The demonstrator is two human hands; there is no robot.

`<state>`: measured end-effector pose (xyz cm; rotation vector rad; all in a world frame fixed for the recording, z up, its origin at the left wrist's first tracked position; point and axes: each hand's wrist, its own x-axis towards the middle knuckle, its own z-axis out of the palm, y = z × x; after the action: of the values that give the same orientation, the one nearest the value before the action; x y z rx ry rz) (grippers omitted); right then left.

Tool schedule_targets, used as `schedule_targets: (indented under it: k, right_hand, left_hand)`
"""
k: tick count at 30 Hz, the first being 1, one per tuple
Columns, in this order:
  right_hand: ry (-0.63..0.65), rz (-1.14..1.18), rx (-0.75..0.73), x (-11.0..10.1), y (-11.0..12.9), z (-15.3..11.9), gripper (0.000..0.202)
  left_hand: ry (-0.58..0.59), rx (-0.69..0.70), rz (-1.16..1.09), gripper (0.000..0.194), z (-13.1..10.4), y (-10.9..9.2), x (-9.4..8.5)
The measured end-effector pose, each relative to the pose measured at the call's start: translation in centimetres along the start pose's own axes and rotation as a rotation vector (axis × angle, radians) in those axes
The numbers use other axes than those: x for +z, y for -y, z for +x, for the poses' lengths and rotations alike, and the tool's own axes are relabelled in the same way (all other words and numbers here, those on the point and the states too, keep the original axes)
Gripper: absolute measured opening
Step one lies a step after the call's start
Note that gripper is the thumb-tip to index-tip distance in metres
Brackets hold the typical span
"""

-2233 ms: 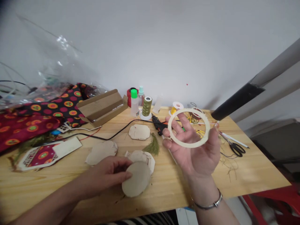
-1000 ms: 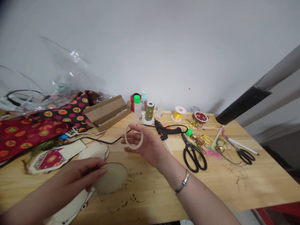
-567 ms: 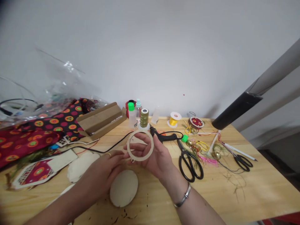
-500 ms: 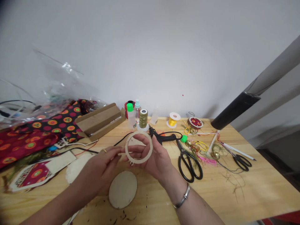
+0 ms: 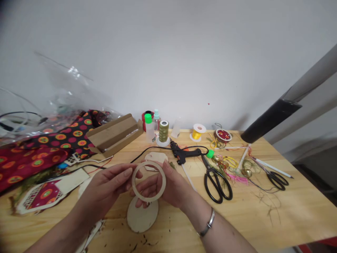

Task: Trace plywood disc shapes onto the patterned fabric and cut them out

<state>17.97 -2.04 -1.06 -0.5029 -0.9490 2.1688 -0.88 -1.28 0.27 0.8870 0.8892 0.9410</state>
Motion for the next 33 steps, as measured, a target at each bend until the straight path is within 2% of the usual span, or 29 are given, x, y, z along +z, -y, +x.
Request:
schedule_targets:
  k: [6, 9, 13, 19, 22, 25, 28, 33]
  right_hand:
    - [-0.024, -0.012, 0.017, -0.1, -0.1, 0.0, 0.086]
    - [-0.086, -0.023, -0.002, -0.1, 0.1, -0.1, 0.085]
    - [-0.199, -0.04, -0.061, -0.5, 0.2, -0.1, 0.077]
    - [-0.282, -0.014, -0.041, -0.3, 0.5, 0.0, 0.071]
    - [-0.321, 0.009, -0.111, -0.1, 0.6, 0.0, 0.054]
    - [-0.363, 0.021, -0.187, 0.0, 0.8, 0.1, 0.038]
    - [-0.44, 0.02, -0.239, -0.1, 0.9, 0.3, 0.041]
    - [-0.541, -0.064, -0.333, -0.3, 0.5, 0.6, 0.041]
  left_hand:
    - [-0.054, -0.003, 0.068, 0.016, 0.0, 0.0, -0.3]
    - [-0.079, 0.025, 0.085, 0.015, 0.0, 0.0, -0.4]
    - [-0.117, 0.092, 0.128, 0.015, -0.1, -0.3, -0.1]
    - [-0.182, 0.253, 0.285, 0.014, -0.2, -0.2, -0.2]
    - [-0.155, 0.321, 0.358, 0.013, -0.2, -0.1, -0.4]
    - [-0.084, 0.315, 0.291, 0.016, -0.2, 0.0, -0.5]
    - [-0.022, 0.263, 0.151, 0.024, -0.3, 0.1, -0.5]
    - [-0.061, 0.186, 0.105, 0.027, -0.2, 0.3, -0.5]
